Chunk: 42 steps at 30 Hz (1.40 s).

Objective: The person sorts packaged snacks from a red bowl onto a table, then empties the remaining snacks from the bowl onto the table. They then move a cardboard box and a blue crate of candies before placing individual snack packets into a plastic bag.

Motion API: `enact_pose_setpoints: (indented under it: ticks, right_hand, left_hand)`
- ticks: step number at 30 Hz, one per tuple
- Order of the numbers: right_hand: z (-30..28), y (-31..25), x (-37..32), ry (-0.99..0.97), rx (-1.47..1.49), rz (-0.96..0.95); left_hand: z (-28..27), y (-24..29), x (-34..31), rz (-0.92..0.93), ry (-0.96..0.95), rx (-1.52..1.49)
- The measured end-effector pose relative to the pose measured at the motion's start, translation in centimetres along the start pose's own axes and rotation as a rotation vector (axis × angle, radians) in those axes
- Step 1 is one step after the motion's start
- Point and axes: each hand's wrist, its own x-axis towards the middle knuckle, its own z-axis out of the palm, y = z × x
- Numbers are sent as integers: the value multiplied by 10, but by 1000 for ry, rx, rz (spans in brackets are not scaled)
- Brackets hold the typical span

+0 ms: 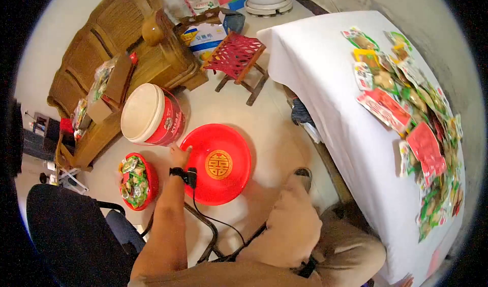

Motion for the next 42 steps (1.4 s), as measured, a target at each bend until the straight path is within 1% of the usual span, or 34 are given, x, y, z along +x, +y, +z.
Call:
enact_pose_setpoints:
  ticks: [1, 2, 4, 5, 6, 7, 8, 9, 10, 11, 12, 14, 15, 16, 18, 20, 21, 22, 23, 24, 26, 27, 29, 30, 31, 32, 33, 35, 36, 38, 39, 41, 42]
  right_hand:
    - [-1, -7, 8, 100, -50, -47]
    - [-17, -28, 21, 108, -59, -59]
    - [-66, -92, 41, 211, 51, -113]
    - [-80, -112, 50, 245, 43, -191]
    - [-90, -128, 56, 239, 27, -189]
    - [-97, -144, 63, 248, 127, -266]
    - [-101, -155, 69, 257, 228, -344]
    - [-103, -163, 72, 238, 232, -397]
    - [-98, -169, 77, 224, 219, -396]
    - [-93, -174, 82, 200, 255, -449]
    - [-91, -177, 85, 176, 291, -502]
    - [-101, -196, 96, 128, 304, -509]
    - [-109, -205, 102, 94, 334, -516]
    - [-115, -210, 107, 91, 324, -526]
    - [-126, -221, 116, 85, 389, -554]
    - [-136, -235, 122, 95, 397, -547]
    - [-140, -241, 126, 75, 443, -552]
    - [-143, -245, 131, 54, 489, -556]
    - [-141, -249, 137, 4, 541, -542]
    - [-135, -256, 145, 8, 543, -544]
    - [-118, -273, 161, -214, 841, -559]
    - [-113, -285, 171, -206, 852, -572]
    - [-101, -316, 193, -432, 902, -676]
    - [-85, -329, 200, -423, 912, -695]
    - [-64, -344, 210, -558, 1142, -674]
    - [-50, -357, 218, -702, 1365, -645]
    - [-45, -368, 224, -701, 1367, -668]
    - [-41, -389, 235, -902, 1571, -499]
    - [-39, -395, 237, -908, 1563, -512]
    - [-35, -396, 237, -893, 1724, -255]
    - [-41, -395, 229, -767, 1661, -146]
    - [-42, -377, 228, -722, 1697, -122]
    - [-40, -366, 230, -682, 1725, -107]
  left_hand:
    - [-6, -1, 13, -10, 77, 59]
    - [-12, -4, 32, -18, 154, 116]
    - [-28, -11, 73, 44, 370, 261]
    - [-34, -6, 80, 42, 357, 254]
    - [-42, 0, 83, 98, 373, 365]
    - [-41, 0, 86, 155, 388, 477]
    - [-27, -10, 87, 154, 371, 475]
    - [-8, -23, 86, 163, 316, 313]
    - [11, -33, 82, 172, 257, 154]
    - [32, -44, 73, 79, 159, 130]
    - [41, -45, 59, 76, 135, 134]
    - [53, -32, 23, -115, 25, 195]
    - [47, -24, 2, -229, 77, 279]
    - [42, -31, -14, -242, 69, 279]
    - [32, -50, -52, -466, 57, 310]
    - [45, -96, -79, -546, 7, 191]
    - [68, -141, -84, -550, 11, 190]
    - [88, -184, -85, -550, -172, -330]
    - [97, -207, -85, -519, -353, -852]
    - [95, -201, -86, -516, -349, -855]
    - [74, -160, -83, -590, -493, -871]
    - [23, -95, -83, -683, -595, -675]
    - [40, -81, -85, -576, -482, -1093]
    - [27, -53, -84, -510, -496, -1228]
    - [14, -24, -79, -439, -509, -1362]
    - [-5, 4, -76, -379, -511, -1398]
    - [-23, 28, -75, -320, -515, -1431]
    - [-47, 62, -77, -246, -454, -1330]
    - [-51, 73, -81, -254, -441, -1334]
    - [-57, 91, -93, -117, -503, -1434]
    - [-64, 100, -98, -117, -506, -1430]
    - [-83, 122, -106, -22, -589, -1353]
    - [-94, 131, -104, -15, -596, -1353]
